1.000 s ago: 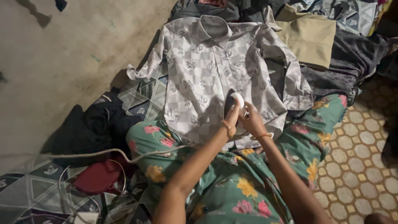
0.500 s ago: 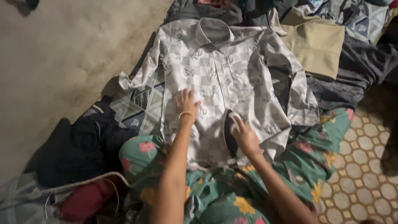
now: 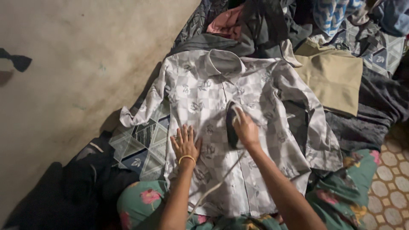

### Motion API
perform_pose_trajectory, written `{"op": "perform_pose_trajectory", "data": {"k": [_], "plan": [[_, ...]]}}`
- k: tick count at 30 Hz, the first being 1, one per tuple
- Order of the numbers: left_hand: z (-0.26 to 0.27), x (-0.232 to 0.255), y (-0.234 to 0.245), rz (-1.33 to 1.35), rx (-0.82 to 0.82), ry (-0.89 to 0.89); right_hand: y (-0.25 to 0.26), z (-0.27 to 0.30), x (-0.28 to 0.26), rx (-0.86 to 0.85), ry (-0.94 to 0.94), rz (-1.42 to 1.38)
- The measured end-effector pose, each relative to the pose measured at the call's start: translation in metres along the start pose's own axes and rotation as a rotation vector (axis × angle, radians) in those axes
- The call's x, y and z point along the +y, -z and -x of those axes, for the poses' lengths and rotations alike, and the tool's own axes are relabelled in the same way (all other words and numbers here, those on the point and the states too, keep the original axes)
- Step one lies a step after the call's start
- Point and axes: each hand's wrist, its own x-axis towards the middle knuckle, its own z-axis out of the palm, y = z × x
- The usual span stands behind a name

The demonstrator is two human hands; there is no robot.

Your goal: The person irons a light-colored patterned shirt laid out on a bed. They smooth the fabric, use an iron to press the sleeves and body, and button the shirt after ironing.

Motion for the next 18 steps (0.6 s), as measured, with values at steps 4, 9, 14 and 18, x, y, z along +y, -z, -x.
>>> {"op": "perform_pose_trajectory", "data": {"k": [4,9,14,18], "plan": [[-0.001,-0.001,-0.002,0.069,0.035,-0.002,-0.029,-0.078,0.001,-0.012,-0.080,0.049],[0.000,-0.001,-0.001,0.084,0.015,0.006,-0.020,-0.070,-0.003,-0.094,-0.115,0.072],[0.000,-0.001,-0.004,0.031,0.057,-0.007,0.039,0.067,-0.006,-0.095,-0.011,0.106],[0.003,-0.001,-0.003,0.043,0.027,-0.004,0.088,0.156,-0.023,-0.273,-0.169,0.138]]}}
